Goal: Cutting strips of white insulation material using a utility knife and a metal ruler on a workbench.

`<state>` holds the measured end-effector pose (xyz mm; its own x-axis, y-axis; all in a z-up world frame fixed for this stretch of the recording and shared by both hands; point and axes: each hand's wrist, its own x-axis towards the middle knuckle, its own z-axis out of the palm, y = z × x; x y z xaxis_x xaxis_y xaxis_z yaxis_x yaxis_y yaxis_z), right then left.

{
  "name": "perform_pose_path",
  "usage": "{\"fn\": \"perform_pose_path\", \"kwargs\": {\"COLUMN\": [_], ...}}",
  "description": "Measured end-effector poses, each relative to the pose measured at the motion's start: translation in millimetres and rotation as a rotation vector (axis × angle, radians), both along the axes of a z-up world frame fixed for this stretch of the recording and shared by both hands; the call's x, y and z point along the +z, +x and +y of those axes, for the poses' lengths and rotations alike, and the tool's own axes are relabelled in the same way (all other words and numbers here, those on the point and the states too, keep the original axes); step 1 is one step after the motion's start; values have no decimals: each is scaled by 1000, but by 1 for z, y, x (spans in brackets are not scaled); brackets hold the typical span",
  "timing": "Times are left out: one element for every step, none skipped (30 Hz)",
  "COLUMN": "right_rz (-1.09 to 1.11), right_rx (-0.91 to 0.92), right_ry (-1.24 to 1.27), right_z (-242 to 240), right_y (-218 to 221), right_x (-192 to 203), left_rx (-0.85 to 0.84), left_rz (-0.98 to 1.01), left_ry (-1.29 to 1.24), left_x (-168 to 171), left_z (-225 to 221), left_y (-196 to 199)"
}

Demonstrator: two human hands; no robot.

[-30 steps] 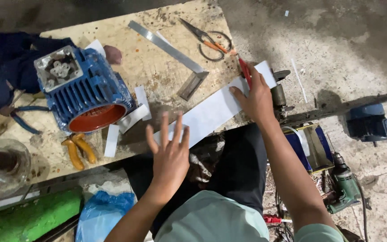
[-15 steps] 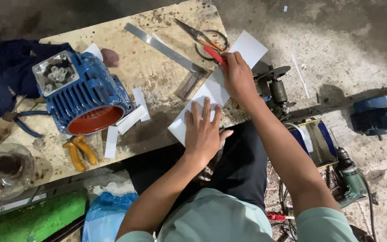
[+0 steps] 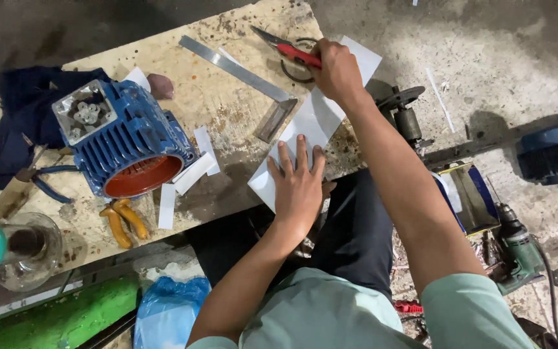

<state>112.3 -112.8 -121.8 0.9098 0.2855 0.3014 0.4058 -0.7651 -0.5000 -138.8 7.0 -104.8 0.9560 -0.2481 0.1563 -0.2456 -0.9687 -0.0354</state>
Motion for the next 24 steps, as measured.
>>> {"fn": "perform_pose_path", "kwargs": {"right_rz": [27,55,57,35,14,18,23,29,26,11,2,4,-34,-73,-73,-44,-18,-20,1,23,24,73,120,119], "right_rx": [20,39,39,25,8,3,5,7,4,-1,-4,-5,-2,2,0,-78,-153,-152,-112,-72,-63,-37,-17,-15], "right_ry": [-4,-8,-10,-42,-75,-77,-78,-79,-81,-83,-84,-86,-66,-47,-45,-99,-153,-152,-133,-114,-112,-122,-131,-128], "right_z": [-2,-3,-7,-11,-17,-22,-26,-30,-35,-40,-44,-45,-46,-46,-39,-32,-25,-18,-9,1,9,18,25,35], "right_y": [-2,-5,-8,-11,-15,-24,-32,-39,-44,-49,-56,-59,-60,-62,-67,-71,-74,-79,-84,-90,-89,-88,-86,-85], "right_x": [6,11,14,17,19,21,23,26,21,16,9,6,4,2,3,5,7,10,13,16,14,12,11,10], "left_rx": [18,36,35,29,20,15,16,17,14,16,19,18,17,17,15,-8,-29,-27,-40,-53,-44,-36,-34,-31], "left_rz": [15,30,32,34,36,39,55,71,68,73,82,84,79,75,75,71,66,64,217,369,370,364,357,356], "left_ry": [13,26,24,24,25,23,27,31,29,51,73,71,81,92,93,49,3,4,-85,-175,-175,-170,-163,-160], "left_x": [0,-1,-1,-1,-1,0,1,3,3,3,3,1,0,0,-2,-3,-5,12,29,46,45,45,45,47], "left_z": [-1,-3,-2,-2,-2,-2,-1,-1,-1,-1,-1,0,0,0,2,5,7,9,13,16,19,21,24,27], "left_y": [1,2,2,3,2,2,2,3,3,4,2,2,2,3,2,2,3,5,5,5,2,-1,-2,-6]}}
